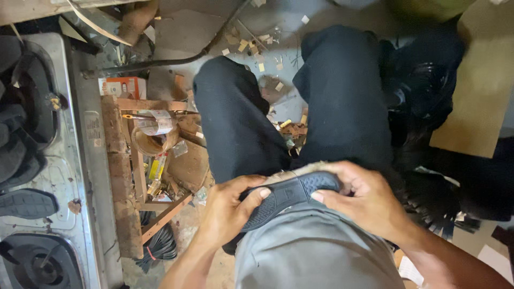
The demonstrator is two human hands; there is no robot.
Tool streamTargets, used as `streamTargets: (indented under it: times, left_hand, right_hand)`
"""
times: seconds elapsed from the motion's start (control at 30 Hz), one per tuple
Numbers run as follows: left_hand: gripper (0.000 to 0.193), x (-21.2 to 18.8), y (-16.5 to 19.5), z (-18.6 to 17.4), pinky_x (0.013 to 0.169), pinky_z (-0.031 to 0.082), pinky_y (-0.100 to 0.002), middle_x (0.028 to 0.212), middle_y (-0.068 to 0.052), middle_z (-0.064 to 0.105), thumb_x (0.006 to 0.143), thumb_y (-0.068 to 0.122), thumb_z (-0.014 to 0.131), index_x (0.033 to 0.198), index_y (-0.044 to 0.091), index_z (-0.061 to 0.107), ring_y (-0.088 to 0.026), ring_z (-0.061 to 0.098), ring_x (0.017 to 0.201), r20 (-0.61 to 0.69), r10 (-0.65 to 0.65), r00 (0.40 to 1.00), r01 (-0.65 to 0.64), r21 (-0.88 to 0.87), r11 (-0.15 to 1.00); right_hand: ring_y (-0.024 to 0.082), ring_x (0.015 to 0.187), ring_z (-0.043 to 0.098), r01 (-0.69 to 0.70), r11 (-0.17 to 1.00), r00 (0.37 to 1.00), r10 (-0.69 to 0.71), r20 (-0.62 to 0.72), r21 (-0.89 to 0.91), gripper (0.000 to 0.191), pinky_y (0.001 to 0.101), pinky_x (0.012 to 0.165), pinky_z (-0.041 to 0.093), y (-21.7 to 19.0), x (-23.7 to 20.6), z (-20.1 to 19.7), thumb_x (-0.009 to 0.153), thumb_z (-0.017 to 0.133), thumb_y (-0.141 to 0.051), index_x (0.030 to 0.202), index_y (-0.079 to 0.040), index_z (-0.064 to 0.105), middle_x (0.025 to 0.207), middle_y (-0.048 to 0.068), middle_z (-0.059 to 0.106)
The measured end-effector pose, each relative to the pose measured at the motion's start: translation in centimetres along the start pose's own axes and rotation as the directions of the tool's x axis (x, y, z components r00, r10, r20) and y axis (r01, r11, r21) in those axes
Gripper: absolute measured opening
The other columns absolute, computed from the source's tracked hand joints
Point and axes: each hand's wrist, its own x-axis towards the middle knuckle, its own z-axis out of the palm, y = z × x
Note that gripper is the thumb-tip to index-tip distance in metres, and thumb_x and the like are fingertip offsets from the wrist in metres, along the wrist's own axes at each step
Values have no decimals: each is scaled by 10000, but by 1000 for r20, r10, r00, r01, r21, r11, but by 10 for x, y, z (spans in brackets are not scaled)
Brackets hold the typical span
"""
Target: The person sits on the floor and attaches a black rubber sole to a shoe upper. They press and align the sole onto the shoe, hammer around the sole edge to secure it, and brush the sole surface, working the shoe on their lap.
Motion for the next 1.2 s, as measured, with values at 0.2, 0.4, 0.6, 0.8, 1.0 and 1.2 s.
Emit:
streamTargets:
  times: [0.2,0.4,0.6,0.8,1.0,1.2]
  left_hand:
    - [288,31,16,33,906,567,-345,1188,-140,732,929,77,745,1199,-9,696,-318,738,1022,-401,122,908,-203,-164,965]
    - [367,57,30,22,750,568,-330,1112,-131,712,877,147,768,1214,32,679,-268,723,881,-124,-2,992,-2,-34,999]
    - [386,92,40,8,888,538,-360,1150,-141,691,856,131,801,1205,1,696,-298,669,1040,-262,309,914,-309,44,950]
    - [266,130,44,23,978,537,-360,1258,-173,667,848,91,821,1072,15,699,-288,683,1147,-286,284,915,-333,-141,932]
    - [235,144,33,27,953,572,-349,1305,-170,687,899,94,784,1025,1,609,-280,729,1120,-236,276,932,-330,-233,915]
    - [224,153,38,19,885,590,-339,1298,-147,700,905,126,774,1011,13,612,-283,747,1119,-176,231,957,-265,-200,943]
  right_hand:
    - [109,970,676,476,832,876,-420,-236,286,562,263,873,556,-30,51,-12,819,763,28,1340,-12,553,1087,83,702]
    - [146,989,665,429,749,901,-395,-180,506,328,304,934,546,-16,111,-21,884,725,91,1195,35,635,1075,83,690]
    - [122,1014,633,535,740,843,-499,-202,407,280,278,922,529,1,102,-18,915,713,70,1186,38,650,1100,60,655]
    - [124,998,650,523,758,852,-457,-256,389,267,265,888,542,-14,99,-19,919,711,63,1175,36,643,1079,64,641]
    - [121,1006,658,594,740,797,-489,-355,314,259,256,917,554,-12,106,-13,923,705,70,1164,31,618,1111,59,640]
    - [93,918,621,529,792,830,-407,-381,306,256,229,818,509,-8,116,-10,925,731,51,1166,32,645,1027,43,633]
